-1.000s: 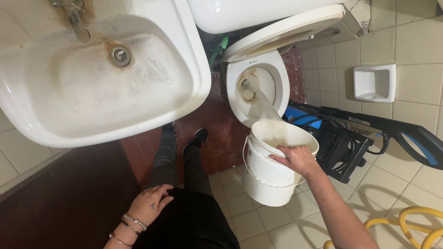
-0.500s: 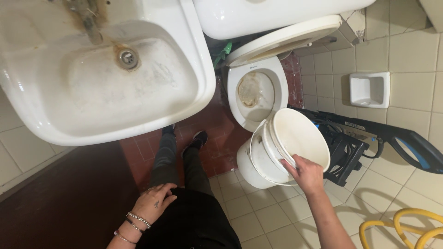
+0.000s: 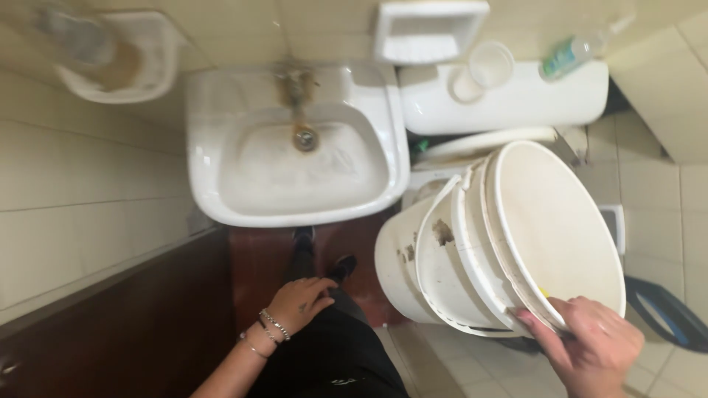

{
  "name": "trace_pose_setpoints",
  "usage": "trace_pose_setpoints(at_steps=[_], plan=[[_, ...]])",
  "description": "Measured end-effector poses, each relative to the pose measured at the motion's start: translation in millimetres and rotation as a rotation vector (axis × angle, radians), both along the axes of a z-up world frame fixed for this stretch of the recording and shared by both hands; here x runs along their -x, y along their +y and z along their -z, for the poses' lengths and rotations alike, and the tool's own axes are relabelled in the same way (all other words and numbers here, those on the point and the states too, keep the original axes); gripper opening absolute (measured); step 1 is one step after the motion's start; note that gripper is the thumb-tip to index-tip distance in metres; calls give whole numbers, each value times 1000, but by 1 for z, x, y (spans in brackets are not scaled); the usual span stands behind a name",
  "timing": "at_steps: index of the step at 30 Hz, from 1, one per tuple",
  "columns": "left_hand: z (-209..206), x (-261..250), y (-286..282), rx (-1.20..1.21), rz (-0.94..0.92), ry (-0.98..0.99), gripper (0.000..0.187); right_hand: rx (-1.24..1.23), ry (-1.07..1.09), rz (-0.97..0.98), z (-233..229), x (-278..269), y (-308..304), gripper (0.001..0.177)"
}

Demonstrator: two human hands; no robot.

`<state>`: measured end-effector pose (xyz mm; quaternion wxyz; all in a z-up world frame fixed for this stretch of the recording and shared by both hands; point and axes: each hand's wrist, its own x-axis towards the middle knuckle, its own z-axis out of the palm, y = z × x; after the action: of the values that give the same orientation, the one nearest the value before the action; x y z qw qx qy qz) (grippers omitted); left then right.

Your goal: Cleaning a toilet bowl using a sponge and a toilet brush

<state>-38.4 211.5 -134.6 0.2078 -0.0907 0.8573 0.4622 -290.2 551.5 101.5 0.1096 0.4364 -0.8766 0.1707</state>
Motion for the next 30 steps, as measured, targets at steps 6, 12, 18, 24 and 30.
trace_pose_setpoints(at_steps=[6,12,18,24,30], plan=[[-12,-13,-55,-3,72,-224,31,94,3,-298,-22,7,-161,30],[3,-39,-101,-19,15,-280,28,145,-39,-487,-9,5,-302,34],[-9,-40,-141,-10,12,-273,25,159,-36,-604,41,-12,-375,30],[-9,-26,-159,-64,-10,-156,20,29,-26,-580,33,-21,-420,30],[22,-24,-160,-21,132,-188,19,-175,-250,-464,33,-10,-432,39]])
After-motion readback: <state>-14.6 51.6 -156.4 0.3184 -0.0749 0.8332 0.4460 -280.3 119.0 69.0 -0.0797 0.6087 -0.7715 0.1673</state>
